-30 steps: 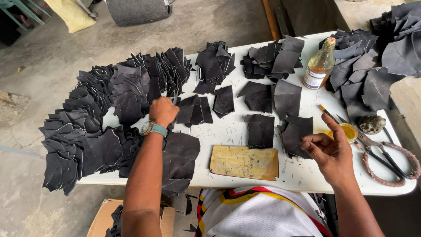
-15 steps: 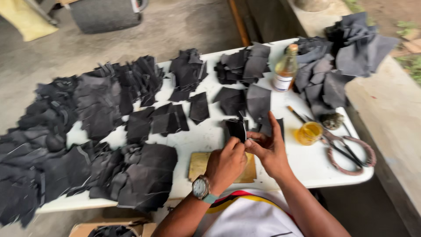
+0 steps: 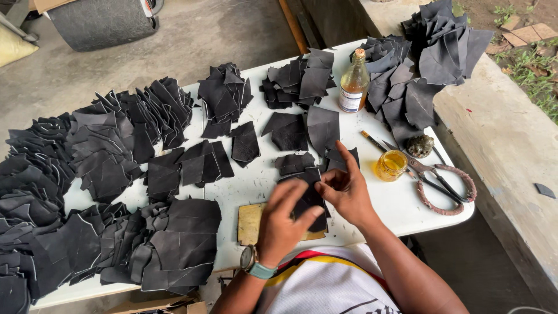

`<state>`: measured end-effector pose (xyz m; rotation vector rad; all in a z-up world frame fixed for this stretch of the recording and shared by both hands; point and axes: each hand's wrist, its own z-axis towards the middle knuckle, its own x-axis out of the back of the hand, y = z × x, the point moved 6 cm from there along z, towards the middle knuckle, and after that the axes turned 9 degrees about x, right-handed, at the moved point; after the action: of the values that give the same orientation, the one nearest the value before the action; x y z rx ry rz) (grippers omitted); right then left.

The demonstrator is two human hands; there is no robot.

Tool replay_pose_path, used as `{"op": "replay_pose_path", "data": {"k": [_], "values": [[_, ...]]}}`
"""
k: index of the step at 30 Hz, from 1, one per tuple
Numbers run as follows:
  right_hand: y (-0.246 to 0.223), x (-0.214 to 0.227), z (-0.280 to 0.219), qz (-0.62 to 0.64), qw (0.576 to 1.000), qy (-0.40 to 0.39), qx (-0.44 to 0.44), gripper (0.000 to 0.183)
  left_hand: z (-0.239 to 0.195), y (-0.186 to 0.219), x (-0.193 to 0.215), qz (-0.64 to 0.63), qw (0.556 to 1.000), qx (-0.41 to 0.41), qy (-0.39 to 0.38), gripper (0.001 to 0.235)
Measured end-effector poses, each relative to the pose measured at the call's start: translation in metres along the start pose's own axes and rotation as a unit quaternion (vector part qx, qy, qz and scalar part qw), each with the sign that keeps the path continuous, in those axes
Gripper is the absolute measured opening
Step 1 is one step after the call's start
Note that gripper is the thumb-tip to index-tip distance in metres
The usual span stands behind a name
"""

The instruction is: The person applies a yellow adhesive from a jar onto the edges of small black rubber pieces using a brush. They then press the coated edges together to bond the pieces and place the finished items on a white table.

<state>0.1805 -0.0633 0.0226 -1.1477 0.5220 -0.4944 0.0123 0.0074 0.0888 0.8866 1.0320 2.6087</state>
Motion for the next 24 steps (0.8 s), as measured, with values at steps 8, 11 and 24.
{"op": "replay_pose_path", "data": {"k": [8, 11, 24], "values": [[-0.02, -0.008, -0.003, 0.143, 0.988, 0.009, -0.06, 0.099, 0.002, -0.075, -0.032, -0.382, 0.88, 0.281, -0.004, 0.034], [-0.015, -0.011, -0.013, 0.178, 0.979, -0.022, -0.1, 0.098, 0.01, -0.081, -0.034, -0.478, 0.833, 0.274, 0.053, 0.032], [-0.006, -0.009, -0.023, 0.058, 0.993, -0.034, -0.099, 0.095, 0.025, -0.091, -0.014, -0.343, 0.909, 0.184, 0.151, 0.018]]}}
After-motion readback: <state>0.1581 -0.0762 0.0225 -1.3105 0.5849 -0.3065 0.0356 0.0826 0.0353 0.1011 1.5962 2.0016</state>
